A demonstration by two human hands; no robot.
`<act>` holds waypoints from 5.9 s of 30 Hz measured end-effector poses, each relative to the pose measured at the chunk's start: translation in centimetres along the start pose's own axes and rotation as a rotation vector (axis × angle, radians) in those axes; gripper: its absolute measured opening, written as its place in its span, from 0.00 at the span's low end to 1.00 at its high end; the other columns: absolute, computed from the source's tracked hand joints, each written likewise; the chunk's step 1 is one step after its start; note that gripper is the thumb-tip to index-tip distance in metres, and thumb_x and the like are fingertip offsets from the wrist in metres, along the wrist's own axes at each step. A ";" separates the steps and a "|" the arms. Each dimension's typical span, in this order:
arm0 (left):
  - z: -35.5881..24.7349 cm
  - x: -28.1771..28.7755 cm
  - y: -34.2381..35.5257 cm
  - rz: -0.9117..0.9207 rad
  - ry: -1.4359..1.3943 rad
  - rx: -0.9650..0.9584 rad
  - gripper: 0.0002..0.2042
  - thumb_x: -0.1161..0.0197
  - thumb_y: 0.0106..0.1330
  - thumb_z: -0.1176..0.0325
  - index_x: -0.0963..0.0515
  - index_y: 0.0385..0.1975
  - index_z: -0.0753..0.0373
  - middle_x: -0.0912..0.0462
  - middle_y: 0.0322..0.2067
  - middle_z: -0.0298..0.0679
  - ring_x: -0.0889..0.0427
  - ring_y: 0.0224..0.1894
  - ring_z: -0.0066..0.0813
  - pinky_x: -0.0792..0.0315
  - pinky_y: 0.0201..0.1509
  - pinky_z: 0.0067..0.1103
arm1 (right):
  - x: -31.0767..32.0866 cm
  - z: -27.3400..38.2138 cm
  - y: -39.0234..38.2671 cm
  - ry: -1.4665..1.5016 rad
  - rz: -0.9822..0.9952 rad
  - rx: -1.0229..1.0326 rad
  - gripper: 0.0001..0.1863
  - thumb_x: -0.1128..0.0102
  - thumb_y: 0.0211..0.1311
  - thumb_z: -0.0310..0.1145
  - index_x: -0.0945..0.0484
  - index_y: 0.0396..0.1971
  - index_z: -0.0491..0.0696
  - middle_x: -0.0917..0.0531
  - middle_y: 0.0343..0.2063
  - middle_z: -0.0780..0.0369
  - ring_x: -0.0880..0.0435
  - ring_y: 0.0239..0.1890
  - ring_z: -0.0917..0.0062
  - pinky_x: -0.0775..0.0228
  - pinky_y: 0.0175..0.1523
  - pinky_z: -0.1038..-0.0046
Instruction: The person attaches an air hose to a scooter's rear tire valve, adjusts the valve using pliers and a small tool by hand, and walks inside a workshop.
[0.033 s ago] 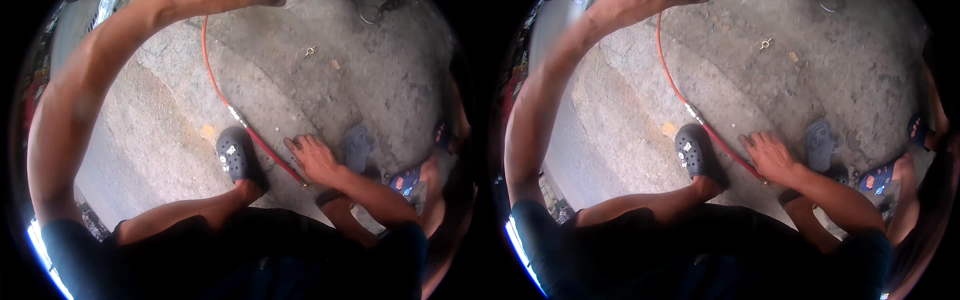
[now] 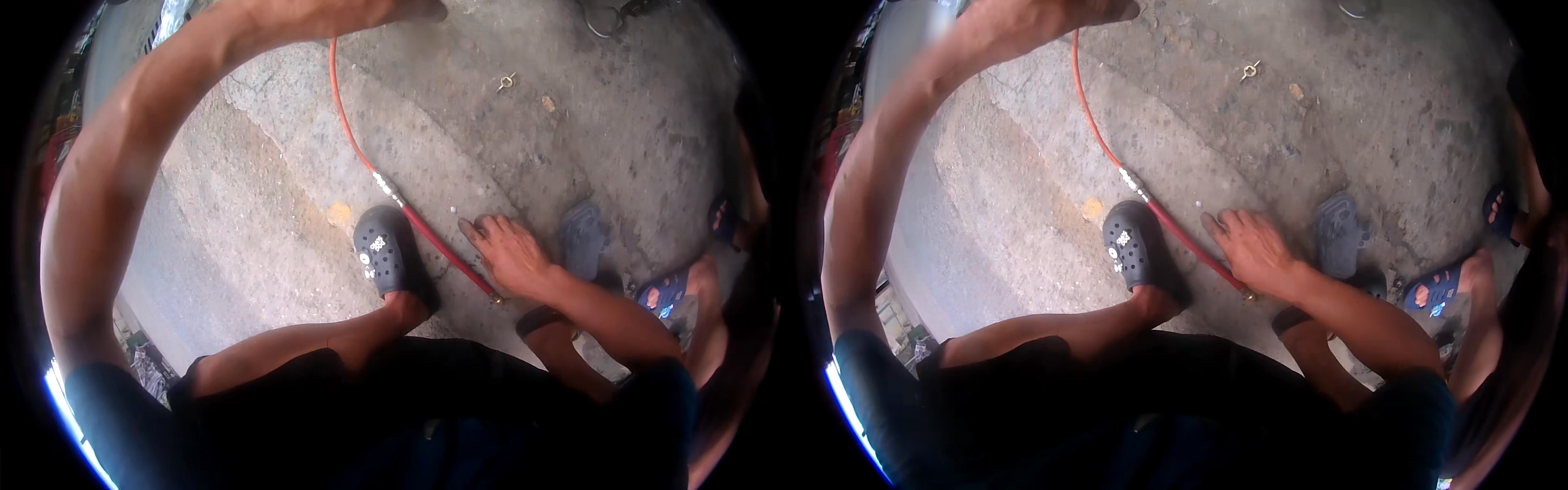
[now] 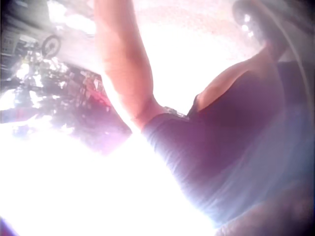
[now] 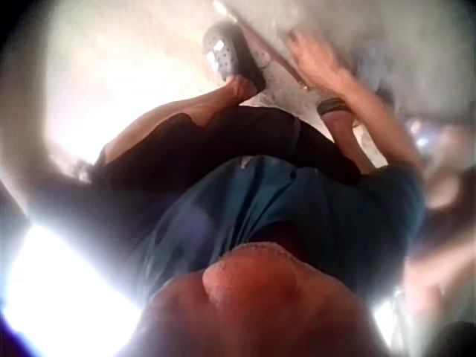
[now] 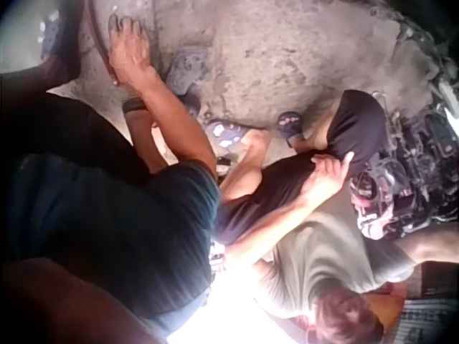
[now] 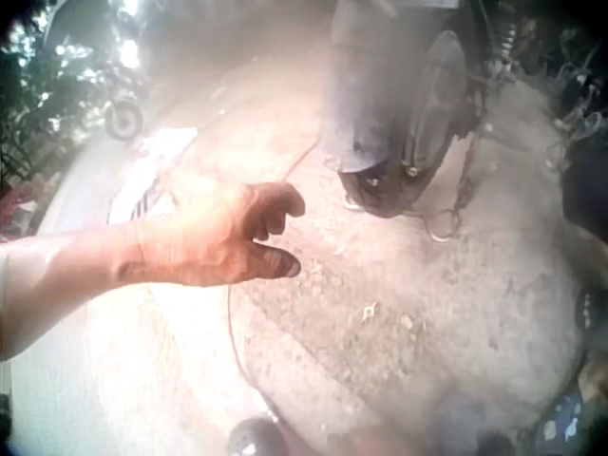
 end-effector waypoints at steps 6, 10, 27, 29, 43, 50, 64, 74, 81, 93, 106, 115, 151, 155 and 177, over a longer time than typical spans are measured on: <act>2.6 -3.3 -6.2 0.071 0.217 0.068 0.17 0.37 0.58 0.65 0.27 0.45 0.64 0.24 0.31 0.38 0.23 0.33 0.27 0.27 0.42 0.22 | -1.3 -0.3 2.7 -0.062 0.050 -0.075 0.34 0.49 0.44 0.22 0.38 0.58 0.43 0.31 0.41 0.55 0.30 0.44 0.62 0.33 0.47 0.66; 4.7 -6.0 -6.7 0.064 0.081 0.119 0.16 0.38 0.59 0.65 0.27 0.44 0.65 0.24 0.28 0.39 0.23 0.32 0.28 0.27 0.42 0.24 | -1.8 0.9 3.2 -0.229 -0.020 0.000 0.27 0.50 0.46 0.27 0.33 0.52 0.39 0.28 0.39 0.56 0.29 0.43 0.66 0.32 0.43 0.70; 14.2 -10.6 -9.5 0.288 0.427 0.181 0.17 0.36 0.52 0.65 0.25 0.43 0.62 0.22 0.39 0.44 0.22 0.42 0.40 0.29 0.47 0.30 | 6.3 -4.1 4.7 2.105 -0.029 -0.203 0.10 0.47 0.46 0.25 0.25 0.32 0.49 0.22 0.35 0.64 0.23 0.38 0.77 0.32 0.42 0.72; 14.0 -11.1 -9.6 0.315 0.438 0.201 0.17 0.37 0.53 0.65 0.26 0.43 0.61 0.23 0.39 0.45 0.23 0.44 0.41 0.29 0.48 0.31 | 10.8 -5.1 5.3 2.034 -0.240 -0.081 0.09 0.46 0.46 0.26 0.25 0.31 0.49 0.22 0.34 0.64 0.24 0.38 0.77 0.32 0.41 0.74; 12.2 -10.1 -8.4 0.276 0.421 0.085 0.17 0.36 0.53 0.64 0.26 0.41 0.63 0.22 0.34 0.42 0.23 0.41 0.41 0.29 0.45 0.31 | 26.0 -5.0 4.7 -0.221 -1.133 -0.199 0.35 0.47 0.48 0.24 0.40 0.61 0.51 0.32 0.51 0.51 0.29 0.47 0.59 0.32 0.46 0.63; 12.3 -9.8 -8.6 0.288 0.424 0.125 0.17 0.37 0.54 0.64 0.26 0.42 0.64 0.22 0.37 0.45 0.24 0.43 0.44 0.30 0.48 0.31 | 26.2 -5.4 6.0 -0.424 -1.012 -0.290 0.37 0.45 0.47 0.26 0.41 0.62 0.49 0.33 0.51 0.50 0.29 0.45 0.61 0.33 0.44 0.63; 13.1 -10.0 -8.8 0.305 0.430 0.140 0.17 0.37 0.53 0.64 0.26 0.42 0.63 0.22 0.40 0.47 0.24 0.45 0.45 0.30 0.50 0.32 | 25.7 -5.8 5.3 -0.509 -0.945 -0.307 0.36 0.43 0.46 0.29 0.39 0.61 0.49 0.31 0.50 0.53 0.30 0.46 0.65 0.37 0.46 0.65; 12.8 -9.9 -8.6 0.323 0.446 0.163 0.17 0.37 0.54 0.64 0.26 0.42 0.63 0.23 0.40 0.46 0.24 0.45 0.45 0.30 0.50 0.31 | 25.7 -5.3 5.4 -0.459 -0.907 -0.296 0.37 0.41 0.46 0.30 0.40 0.61 0.49 0.32 0.49 0.53 0.30 0.46 0.63 0.36 0.46 0.63; 12.9 -10.0 -8.8 0.334 0.447 0.191 0.17 0.37 0.54 0.64 0.27 0.42 0.62 0.23 0.40 0.46 0.24 0.45 0.45 0.30 0.50 0.31 | 26.7 -6.4 6.0 -0.554 -0.839 -0.351 0.39 0.41 0.46 0.32 0.42 0.63 0.50 0.30 0.47 0.54 0.29 0.44 0.63 0.35 0.45 0.63; 13.3 -10.1 -9.4 0.352 0.465 0.200 0.14 0.40 0.56 0.63 0.27 0.40 0.62 0.24 0.39 0.45 0.24 0.45 0.43 0.30 0.48 0.31 | 25.8 -7.5 4.4 -0.495 -0.891 -0.372 0.39 0.40 0.46 0.32 0.42 0.63 0.53 0.30 0.46 0.54 0.29 0.46 0.63 0.34 0.46 0.62; 7.7 -13.1 -5.6 0.407 0.453 -0.028 0.10 0.40 0.57 0.63 0.27 0.32 0.61 0.23 0.32 0.42 0.22 0.36 0.44 0.29 0.40 0.33 | 14.5 -12.8 3.9 -0.090 -0.482 -0.446 0.10 0.40 0.50 0.35 0.23 0.31 0.46 0.24 0.39 0.58 0.24 0.42 0.64 0.30 0.43 0.64; 1.2 -20.0 6.5 -0.092 0.116 0.098 0.15 0.43 0.58 0.64 0.30 0.43 0.62 0.25 0.40 0.47 0.23 0.41 0.47 0.29 0.46 0.35 | 15.9 -16.4 1.4 1.082 -0.855 -0.764 0.16 0.43 0.58 0.40 0.24 0.26 0.40 0.23 0.20 0.64 0.26 0.22 0.82 0.34 0.27 0.78; -4.7 -10.2 3.8 -1.001 -1.397 0.102 0.10 0.50 0.63 0.76 0.32 0.42 0.74 0.23 0.28 0.42 0.25 0.25 0.24 0.29 0.28 0.19 | 25.7 -14.2 10.8 1.566 -0.926 -0.224 0.10 0.45 0.61 0.36 0.25 0.30 0.45 0.24 0.23 0.65 0.28 0.21 0.81 0.34 0.28 0.79; -5.6 -8.7 3.5 -1.057 -1.284 0.012 0.10 0.49 0.63 0.76 0.31 0.42 0.73 0.22 0.29 0.41 0.26 0.25 0.22 0.29 0.28 0.19 | 27.0 -12.7 10.4 1.592 -0.849 -0.280 0.11 0.48 0.61 0.38 0.25 0.30 0.45 0.23 0.24 0.64 0.25 0.24 0.79 0.32 0.28 0.76; -7.0 -7.8 2.9 -1.376 -0.741 0.185 0.07 0.44 0.63 0.71 0.26 0.36 0.69 0.19 0.27 0.42 0.22 0.28 0.25 0.29 0.33 0.23 | 28.6 -12.5 10.5 1.376 -0.461 -0.316 0.12 0.55 0.64 0.35 0.26 0.35 0.43 0.22 0.29 0.60 0.20 0.29 0.71 0.25 0.32 0.69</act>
Point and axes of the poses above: each hand's wrist, its own y-axis towards the middle knuckle, its own x-axis out of the back of the hand, z = x × y, the point moved 8 cm from there along y, towards the middle knuckle
